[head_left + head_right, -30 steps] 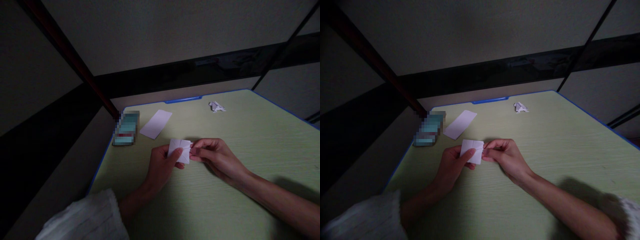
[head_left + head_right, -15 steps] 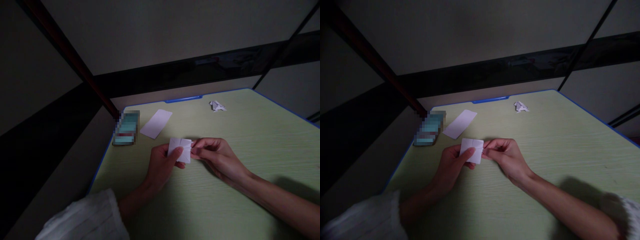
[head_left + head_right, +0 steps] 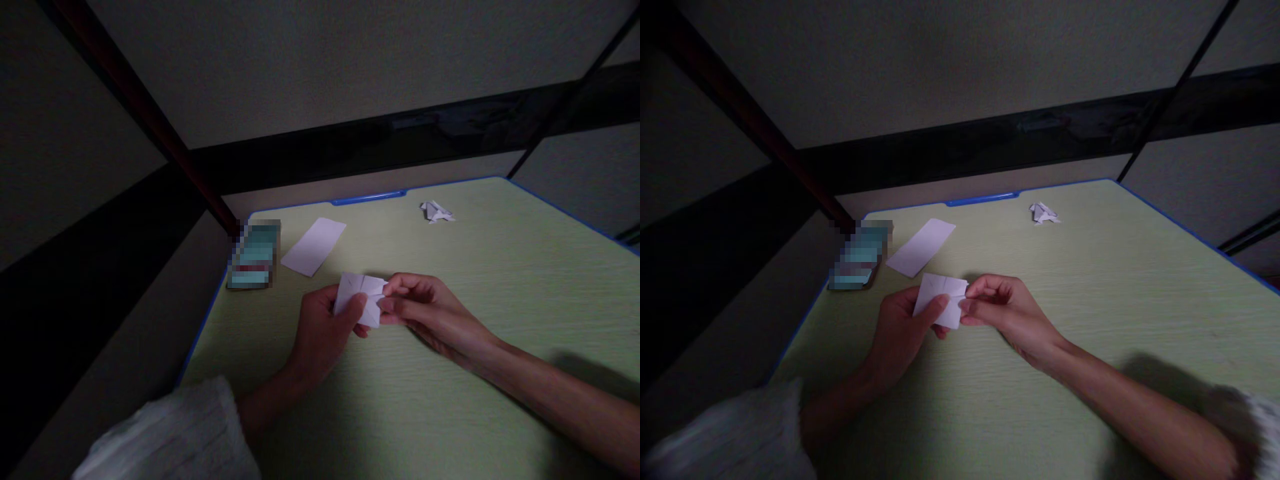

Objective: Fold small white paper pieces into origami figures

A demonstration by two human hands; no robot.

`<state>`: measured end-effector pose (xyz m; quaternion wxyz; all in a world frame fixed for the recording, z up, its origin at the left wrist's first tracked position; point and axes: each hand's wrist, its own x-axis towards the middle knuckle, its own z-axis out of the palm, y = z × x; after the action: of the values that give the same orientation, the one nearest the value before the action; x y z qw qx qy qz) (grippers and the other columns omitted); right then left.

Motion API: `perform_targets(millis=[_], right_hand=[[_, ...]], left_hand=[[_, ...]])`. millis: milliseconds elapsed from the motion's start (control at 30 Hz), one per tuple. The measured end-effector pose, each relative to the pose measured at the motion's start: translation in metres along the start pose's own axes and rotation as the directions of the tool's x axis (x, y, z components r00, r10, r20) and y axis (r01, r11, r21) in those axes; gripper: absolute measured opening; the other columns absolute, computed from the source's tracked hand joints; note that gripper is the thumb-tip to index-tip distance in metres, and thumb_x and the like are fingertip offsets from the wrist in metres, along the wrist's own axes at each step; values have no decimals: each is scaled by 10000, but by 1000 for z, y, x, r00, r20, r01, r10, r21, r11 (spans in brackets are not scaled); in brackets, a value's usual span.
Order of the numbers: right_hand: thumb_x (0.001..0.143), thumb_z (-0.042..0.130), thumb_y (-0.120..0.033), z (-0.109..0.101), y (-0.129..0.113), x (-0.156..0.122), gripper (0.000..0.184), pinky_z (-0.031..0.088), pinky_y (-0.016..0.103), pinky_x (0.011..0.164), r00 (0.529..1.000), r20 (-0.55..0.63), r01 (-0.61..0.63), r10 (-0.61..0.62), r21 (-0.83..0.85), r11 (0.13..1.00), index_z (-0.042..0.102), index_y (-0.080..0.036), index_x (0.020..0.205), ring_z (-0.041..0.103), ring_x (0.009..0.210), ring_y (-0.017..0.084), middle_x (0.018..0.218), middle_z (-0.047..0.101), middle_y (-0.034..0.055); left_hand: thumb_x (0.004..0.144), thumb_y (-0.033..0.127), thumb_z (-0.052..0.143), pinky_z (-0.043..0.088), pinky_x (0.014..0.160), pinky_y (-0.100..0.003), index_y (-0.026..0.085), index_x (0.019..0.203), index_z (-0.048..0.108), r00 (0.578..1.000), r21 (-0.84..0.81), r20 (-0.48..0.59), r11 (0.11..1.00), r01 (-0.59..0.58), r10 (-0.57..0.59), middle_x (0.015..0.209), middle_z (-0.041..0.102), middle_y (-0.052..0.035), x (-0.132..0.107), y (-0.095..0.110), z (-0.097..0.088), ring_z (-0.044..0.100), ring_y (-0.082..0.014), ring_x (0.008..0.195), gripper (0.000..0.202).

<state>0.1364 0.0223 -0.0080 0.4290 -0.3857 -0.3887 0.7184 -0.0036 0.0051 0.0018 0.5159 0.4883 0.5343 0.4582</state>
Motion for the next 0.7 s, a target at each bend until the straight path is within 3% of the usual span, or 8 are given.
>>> perform_targets(millis=[200,333,500,700], right_hand=[[587,694,-142,-3,2,-1,134,422,136,423,992,116,73,-57,-142,987,566,-117,558,511,409,41,453,584,-29],[600,689,-135,-4,1,-2,130,398,142,418,981,150,135,-119,-99,986,570,-118,550,496,400,39,450,580,-31],[592,695,-147,-5,1,-2,137,380,153,430,981,158,123,-113,-55,991,573,-115,539,498,424,47,460,581,-24],[605,685,-182,-10,0,-1,138,371,171,419,983,179,75,-50,-136,988,590,-104,543,477,405,52,452,563,-17]], left_hand=[[693,205,552,365,362,-125,101,583,601,996,-27,77,999,-44,45,436,533,37,-2,-1,0,456,-40,375,159],[687,215,569,371,358,-125,98,565,592,995,-88,95,996,-10,18,440,545,34,-2,-1,0,454,-35,366,170],[681,230,584,384,363,-127,94,612,619,984,-163,175,985,53,-24,462,569,27,0,0,0,472,-39,380,157],[659,227,607,404,431,-139,103,676,655,959,-72,281,995,69,-46,544,626,4,6,-1,-7,528,-58,460,134]])
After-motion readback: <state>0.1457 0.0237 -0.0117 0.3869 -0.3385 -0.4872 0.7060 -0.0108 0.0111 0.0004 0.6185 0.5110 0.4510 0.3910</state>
